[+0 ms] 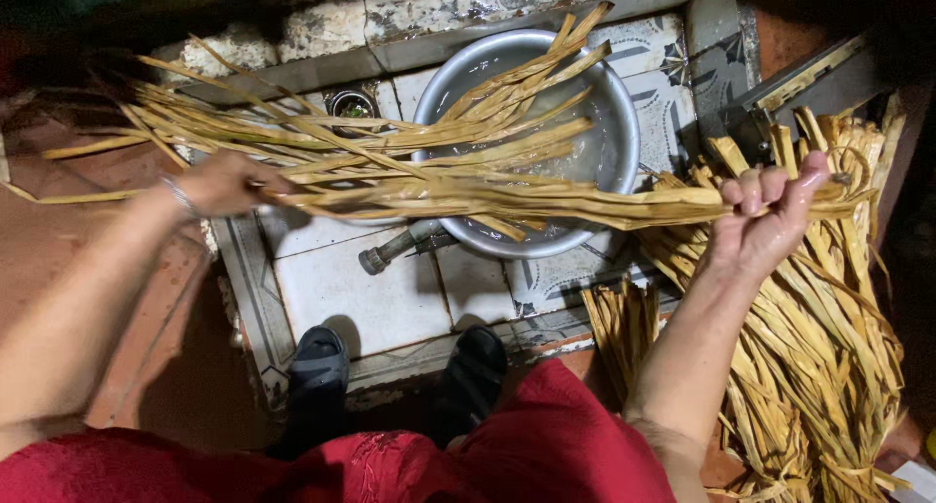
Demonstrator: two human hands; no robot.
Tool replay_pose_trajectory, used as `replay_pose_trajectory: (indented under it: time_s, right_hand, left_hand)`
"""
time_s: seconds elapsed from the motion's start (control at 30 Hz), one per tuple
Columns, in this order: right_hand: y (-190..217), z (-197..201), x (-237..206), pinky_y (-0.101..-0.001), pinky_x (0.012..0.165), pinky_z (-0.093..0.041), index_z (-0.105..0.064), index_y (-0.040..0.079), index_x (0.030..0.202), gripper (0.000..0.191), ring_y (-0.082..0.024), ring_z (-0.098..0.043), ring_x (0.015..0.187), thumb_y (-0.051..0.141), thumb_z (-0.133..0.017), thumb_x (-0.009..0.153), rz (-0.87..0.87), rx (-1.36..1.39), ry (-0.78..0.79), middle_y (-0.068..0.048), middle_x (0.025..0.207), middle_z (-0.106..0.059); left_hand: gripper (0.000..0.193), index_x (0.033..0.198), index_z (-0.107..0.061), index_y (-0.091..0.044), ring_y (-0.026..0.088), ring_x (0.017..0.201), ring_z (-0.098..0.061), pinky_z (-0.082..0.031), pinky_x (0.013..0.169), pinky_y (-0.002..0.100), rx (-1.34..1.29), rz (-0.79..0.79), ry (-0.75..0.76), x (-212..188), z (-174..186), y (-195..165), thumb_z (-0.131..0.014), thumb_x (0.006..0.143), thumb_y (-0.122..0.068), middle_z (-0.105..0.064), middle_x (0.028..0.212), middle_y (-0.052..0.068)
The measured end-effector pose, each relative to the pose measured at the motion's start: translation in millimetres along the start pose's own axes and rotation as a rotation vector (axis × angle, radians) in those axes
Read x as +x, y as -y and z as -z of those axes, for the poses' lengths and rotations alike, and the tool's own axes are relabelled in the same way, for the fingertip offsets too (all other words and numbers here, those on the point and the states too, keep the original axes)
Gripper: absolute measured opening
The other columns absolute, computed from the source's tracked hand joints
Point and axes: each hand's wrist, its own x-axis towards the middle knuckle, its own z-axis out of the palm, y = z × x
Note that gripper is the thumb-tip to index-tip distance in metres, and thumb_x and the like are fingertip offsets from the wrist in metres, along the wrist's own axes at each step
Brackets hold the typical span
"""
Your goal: The person stands at a tiled sink and repeatedly picks up dried leaf strips, dips them into a metal basin of water, and rubs them with both hands. The person then places the wet strips into a pile beside the basin. The process is repeated continuously throughout the clip.
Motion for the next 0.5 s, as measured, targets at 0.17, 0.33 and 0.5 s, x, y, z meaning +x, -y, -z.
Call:
replay_pose_trajectory:
  time_s: [0.17, 0.33, 0.5]
  right_hand:
    - [-66.9, 4.4, -45.3, -0.0247, 0.052, -0.047, -0.063, 0.01, 0.12, 0.018, -0.006, -0.04, 0.052, 0.024, -0.063, 0.11, -0.388, -0.111, -0.293, 0.006, 0.062, -0.045]
    - [-135.1, -21.2, -98.3, -0.042, 0.084, -0.063, -0.06, 0.007, 0.118, 0.032, -0.017, -0.06, 0.072, 0.031, -0.039, 0.107, -0.633, -0.209, -0.412, -0.005, 0.082, -0.056]
    - [-144.1, -28.8, -109.1, -0.046, 0.083, -0.062, -0.051, 0.014, 0.123, 0.034, -0.016, -0.059, 0.069, 0.037, -0.034, 0.105, -0.72, -0.262, -0.438, -0.003, 0.078, -0.052]
  left_hand:
    - [0.034, 0.125, -0.072, -0.029, 0.027, 0.113, -0.068, -0.046, 0.106, 0.056, 0.503, 0.454, 0.282, -32.6, 12.9, 6.6, -0.073, 0.092, -0.035, -0.075, 0.118, 0.003]
    - [0.026, 0.113, -0.075, -0.013, 0.032, 0.107, -0.072, -0.055, 0.097, 0.051, 0.62, 0.197, 0.2, 25.8, -15.2, -59.6, -0.069, 0.092, -0.026, -0.076, 0.11, 0.014]
    - [0.019, 0.095, -0.073, -0.005, 0.03, 0.109, -0.062, -0.05, 0.094, 0.048, 0.22, -0.343, -0.313, 122.9, -91.7, -163.2, -0.063, 0.094, -0.022, -0.07, 0.105, 0.014]
